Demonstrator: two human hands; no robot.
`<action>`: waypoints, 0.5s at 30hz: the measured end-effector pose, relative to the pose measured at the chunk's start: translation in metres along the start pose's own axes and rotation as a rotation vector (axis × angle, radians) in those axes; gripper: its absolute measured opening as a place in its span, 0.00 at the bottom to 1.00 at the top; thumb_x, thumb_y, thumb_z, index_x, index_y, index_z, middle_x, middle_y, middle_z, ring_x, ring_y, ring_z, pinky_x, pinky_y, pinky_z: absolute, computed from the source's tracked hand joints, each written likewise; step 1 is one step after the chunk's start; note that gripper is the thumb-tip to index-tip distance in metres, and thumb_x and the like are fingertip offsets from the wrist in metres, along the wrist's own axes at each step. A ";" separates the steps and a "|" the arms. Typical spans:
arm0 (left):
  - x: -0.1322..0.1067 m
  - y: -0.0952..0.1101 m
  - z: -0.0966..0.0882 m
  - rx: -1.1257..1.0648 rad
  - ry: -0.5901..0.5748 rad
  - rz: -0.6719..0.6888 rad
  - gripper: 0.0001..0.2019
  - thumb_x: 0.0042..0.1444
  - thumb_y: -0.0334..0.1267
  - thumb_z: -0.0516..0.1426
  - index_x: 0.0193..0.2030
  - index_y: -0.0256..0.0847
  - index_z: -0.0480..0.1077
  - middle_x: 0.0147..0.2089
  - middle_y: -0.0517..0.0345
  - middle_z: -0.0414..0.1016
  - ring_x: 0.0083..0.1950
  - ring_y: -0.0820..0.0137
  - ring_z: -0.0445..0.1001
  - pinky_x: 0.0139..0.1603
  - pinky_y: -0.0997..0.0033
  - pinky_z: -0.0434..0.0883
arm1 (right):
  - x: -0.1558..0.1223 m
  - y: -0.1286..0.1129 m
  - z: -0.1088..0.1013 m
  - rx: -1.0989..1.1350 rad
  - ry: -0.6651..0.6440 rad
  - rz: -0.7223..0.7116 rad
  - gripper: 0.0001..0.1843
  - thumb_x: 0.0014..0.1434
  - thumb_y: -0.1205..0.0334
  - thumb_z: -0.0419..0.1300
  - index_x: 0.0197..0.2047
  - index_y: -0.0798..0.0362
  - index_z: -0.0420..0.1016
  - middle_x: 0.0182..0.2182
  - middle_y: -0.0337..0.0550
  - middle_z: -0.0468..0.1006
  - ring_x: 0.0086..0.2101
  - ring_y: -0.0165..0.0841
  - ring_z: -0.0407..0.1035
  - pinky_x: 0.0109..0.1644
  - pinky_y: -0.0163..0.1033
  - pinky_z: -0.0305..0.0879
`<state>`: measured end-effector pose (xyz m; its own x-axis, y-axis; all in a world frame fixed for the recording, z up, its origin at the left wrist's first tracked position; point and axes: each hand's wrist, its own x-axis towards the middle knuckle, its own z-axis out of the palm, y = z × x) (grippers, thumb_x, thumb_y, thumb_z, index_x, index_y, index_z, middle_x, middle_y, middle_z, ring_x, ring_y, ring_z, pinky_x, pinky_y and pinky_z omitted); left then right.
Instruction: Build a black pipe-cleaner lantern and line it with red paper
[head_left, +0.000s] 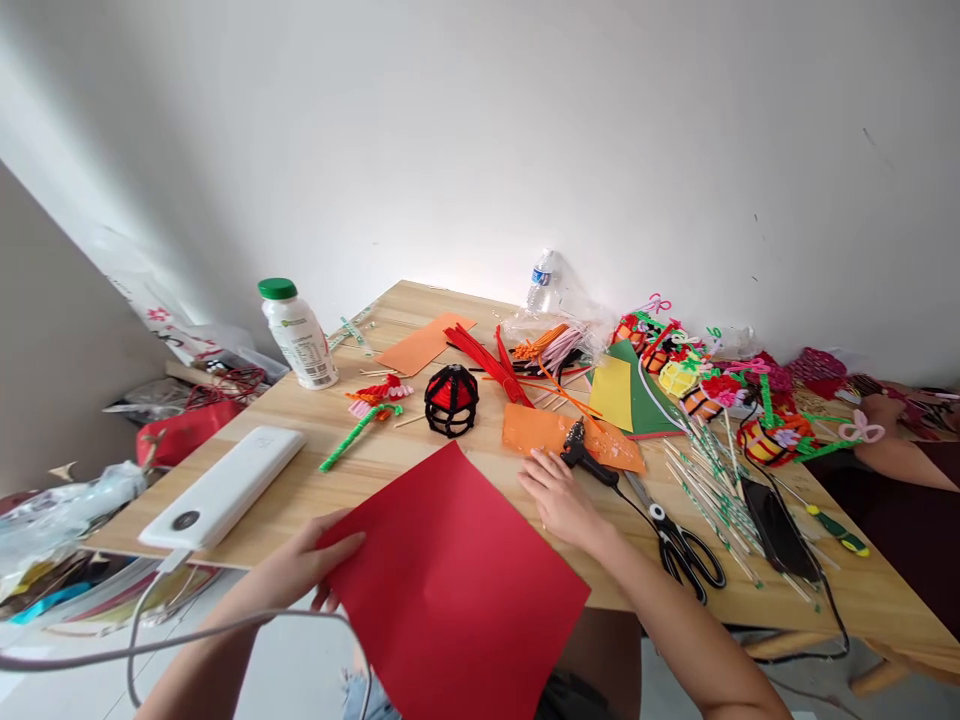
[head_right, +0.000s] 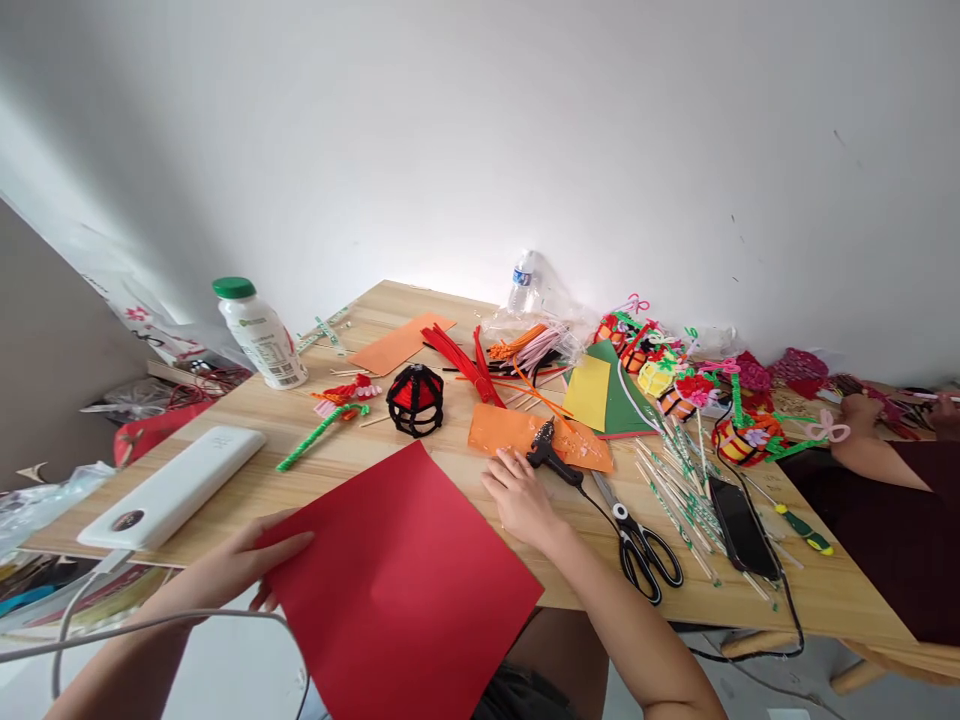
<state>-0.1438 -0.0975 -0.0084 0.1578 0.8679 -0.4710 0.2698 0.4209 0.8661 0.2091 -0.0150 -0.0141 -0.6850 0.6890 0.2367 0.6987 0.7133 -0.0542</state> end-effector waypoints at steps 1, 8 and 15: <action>-0.001 -0.004 -0.003 0.006 -0.016 0.006 0.24 0.43 0.62 0.60 0.31 0.40 0.72 0.17 0.59 0.71 0.16 0.68 0.67 0.17 0.72 0.61 | -0.001 0.004 0.003 -0.045 -0.036 -0.013 0.22 0.59 0.75 0.51 0.55 0.54 0.72 0.59 0.50 0.70 0.64 0.44 0.54 0.67 0.58 0.50; 0.004 -0.020 -0.010 -0.010 -0.034 0.019 0.22 0.46 0.63 0.58 0.26 0.44 0.70 0.17 0.58 0.72 0.18 0.68 0.67 0.20 0.70 0.63 | -0.010 0.012 0.000 -0.149 -0.095 -0.022 0.23 0.61 0.69 0.52 0.58 0.54 0.70 0.59 0.47 0.70 0.65 0.44 0.51 0.69 0.58 0.44; 0.004 -0.018 -0.005 -0.041 0.063 -0.020 0.23 0.41 0.63 0.61 0.30 0.44 0.72 0.17 0.59 0.72 0.18 0.66 0.68 0.20 0.70 0.63 | -0.016 0.028 -0.003 -0.239 -0.094 0.077 0.22 0.60 0.69 0.53 0.57 0.56 0.72 0.58 0.49 0.71 0.66 0.47 0.49 0.68 0.58 0.47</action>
<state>-0.1529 -0.0998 -0.0249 0.0923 0.8734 -0.4783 0.2328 0.4481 0.8631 0.2408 -0.0064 -0.0165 -0.6366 0.7567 0.1490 0.7705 0.6158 0.1646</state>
